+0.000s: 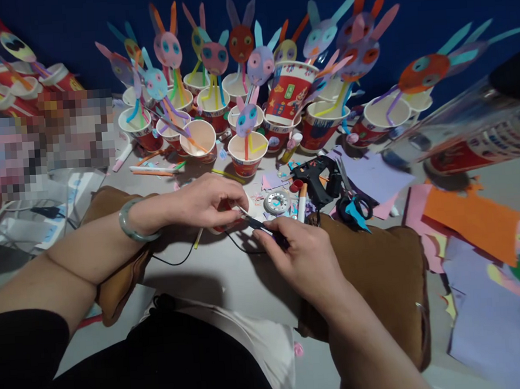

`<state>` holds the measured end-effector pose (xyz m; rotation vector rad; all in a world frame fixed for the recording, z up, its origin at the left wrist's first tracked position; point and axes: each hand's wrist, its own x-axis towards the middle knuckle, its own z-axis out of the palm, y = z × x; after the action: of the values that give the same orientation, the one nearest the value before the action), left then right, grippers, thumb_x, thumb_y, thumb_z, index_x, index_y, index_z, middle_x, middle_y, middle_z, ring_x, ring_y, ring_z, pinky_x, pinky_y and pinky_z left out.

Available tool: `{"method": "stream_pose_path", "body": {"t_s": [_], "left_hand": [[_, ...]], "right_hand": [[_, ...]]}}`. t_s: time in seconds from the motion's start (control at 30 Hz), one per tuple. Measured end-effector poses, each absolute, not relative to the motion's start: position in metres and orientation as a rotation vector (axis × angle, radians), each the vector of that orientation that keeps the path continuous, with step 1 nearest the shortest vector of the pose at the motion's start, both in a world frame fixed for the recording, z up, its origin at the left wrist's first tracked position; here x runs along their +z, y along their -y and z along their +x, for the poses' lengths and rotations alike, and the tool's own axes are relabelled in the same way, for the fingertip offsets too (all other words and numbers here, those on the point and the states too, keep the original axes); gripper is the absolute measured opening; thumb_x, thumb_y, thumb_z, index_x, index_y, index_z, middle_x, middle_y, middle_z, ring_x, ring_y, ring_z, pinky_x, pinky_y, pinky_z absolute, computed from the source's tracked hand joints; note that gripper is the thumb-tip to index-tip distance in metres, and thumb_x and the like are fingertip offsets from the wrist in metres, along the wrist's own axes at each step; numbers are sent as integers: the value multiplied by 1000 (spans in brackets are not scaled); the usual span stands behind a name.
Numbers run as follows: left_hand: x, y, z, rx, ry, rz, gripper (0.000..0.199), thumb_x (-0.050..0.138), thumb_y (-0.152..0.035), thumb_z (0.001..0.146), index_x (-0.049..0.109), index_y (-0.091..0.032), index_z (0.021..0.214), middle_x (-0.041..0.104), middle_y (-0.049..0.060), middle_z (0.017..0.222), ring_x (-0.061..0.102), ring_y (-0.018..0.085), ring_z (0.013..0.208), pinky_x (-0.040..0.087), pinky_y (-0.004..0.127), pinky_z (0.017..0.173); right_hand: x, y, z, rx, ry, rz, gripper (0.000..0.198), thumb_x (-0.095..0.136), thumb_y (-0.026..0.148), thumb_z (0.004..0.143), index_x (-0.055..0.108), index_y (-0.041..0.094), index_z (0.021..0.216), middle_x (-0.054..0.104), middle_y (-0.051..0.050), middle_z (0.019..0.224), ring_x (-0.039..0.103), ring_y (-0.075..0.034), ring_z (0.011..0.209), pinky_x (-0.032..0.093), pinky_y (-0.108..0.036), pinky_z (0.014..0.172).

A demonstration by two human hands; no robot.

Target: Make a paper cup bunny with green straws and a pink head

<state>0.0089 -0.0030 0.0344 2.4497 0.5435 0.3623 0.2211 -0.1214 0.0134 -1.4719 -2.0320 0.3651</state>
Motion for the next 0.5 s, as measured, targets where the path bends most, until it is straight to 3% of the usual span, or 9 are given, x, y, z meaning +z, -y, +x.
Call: {"method": "stream_pose_path", "body": {"t_s": [0.5], "left_hand": [[35,-1,6,415,-535,2292,16,59,-19,80,73,-14,87,72,3,79,57,9,66,38,22,63]], "right_hand": [[16,110,225,581,1887,-1438,13,69,30,88,71,20,79,71,1,64,61,-12,52,43,-23,51]]}}
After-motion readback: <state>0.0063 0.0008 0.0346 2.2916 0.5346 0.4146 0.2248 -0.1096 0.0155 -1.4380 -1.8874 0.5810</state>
